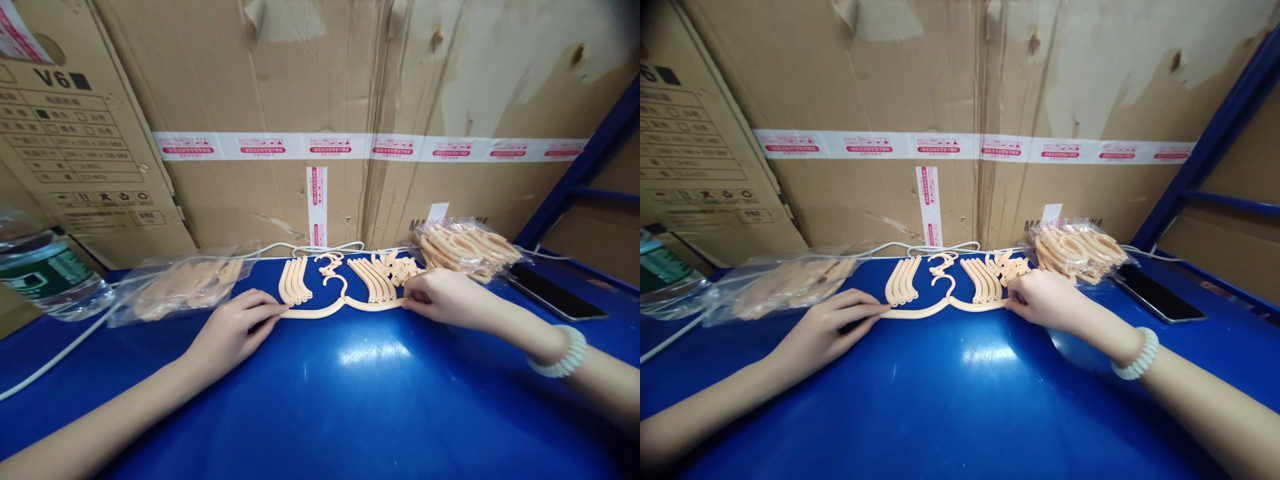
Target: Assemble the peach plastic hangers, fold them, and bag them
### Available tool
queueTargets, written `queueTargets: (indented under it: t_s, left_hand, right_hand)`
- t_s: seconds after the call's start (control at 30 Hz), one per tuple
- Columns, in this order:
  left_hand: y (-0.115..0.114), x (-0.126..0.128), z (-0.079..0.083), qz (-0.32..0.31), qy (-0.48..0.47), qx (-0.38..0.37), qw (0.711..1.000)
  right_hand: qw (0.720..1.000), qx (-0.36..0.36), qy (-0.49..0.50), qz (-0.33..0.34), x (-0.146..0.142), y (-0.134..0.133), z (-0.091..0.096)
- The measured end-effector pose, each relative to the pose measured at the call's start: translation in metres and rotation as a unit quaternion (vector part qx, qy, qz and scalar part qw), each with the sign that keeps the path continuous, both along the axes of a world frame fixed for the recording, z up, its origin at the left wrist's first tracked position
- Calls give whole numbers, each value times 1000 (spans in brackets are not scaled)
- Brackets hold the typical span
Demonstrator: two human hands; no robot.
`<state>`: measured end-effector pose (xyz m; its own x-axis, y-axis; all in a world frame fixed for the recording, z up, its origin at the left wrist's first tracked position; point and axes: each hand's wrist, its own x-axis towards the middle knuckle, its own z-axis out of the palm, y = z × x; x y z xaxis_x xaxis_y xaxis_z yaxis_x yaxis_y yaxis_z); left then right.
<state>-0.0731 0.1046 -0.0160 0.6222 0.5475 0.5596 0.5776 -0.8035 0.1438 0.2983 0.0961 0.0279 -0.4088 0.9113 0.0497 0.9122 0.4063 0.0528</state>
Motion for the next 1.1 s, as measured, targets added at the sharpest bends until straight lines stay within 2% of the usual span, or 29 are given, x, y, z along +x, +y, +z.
queueTargets:
  t_s: [0.33,0.53,0.83,1.1]
  left_hand:
    - [2,-2,0,29,2,-2,1000]
    - [3,-3,-2,31,-1,1,1000]
    - [2,-1,-1,22,3,-25,999]
    - [-2,2,4,34,-3,-80,996]
  right_hand:
    - [999,52,8,-12,-1,4,-10]
    - [999,47,19,-13,-1,6,-12]
    - [998,-39,42,38,11,10,-2]
    - [987,-112,100,49,16,11,2]
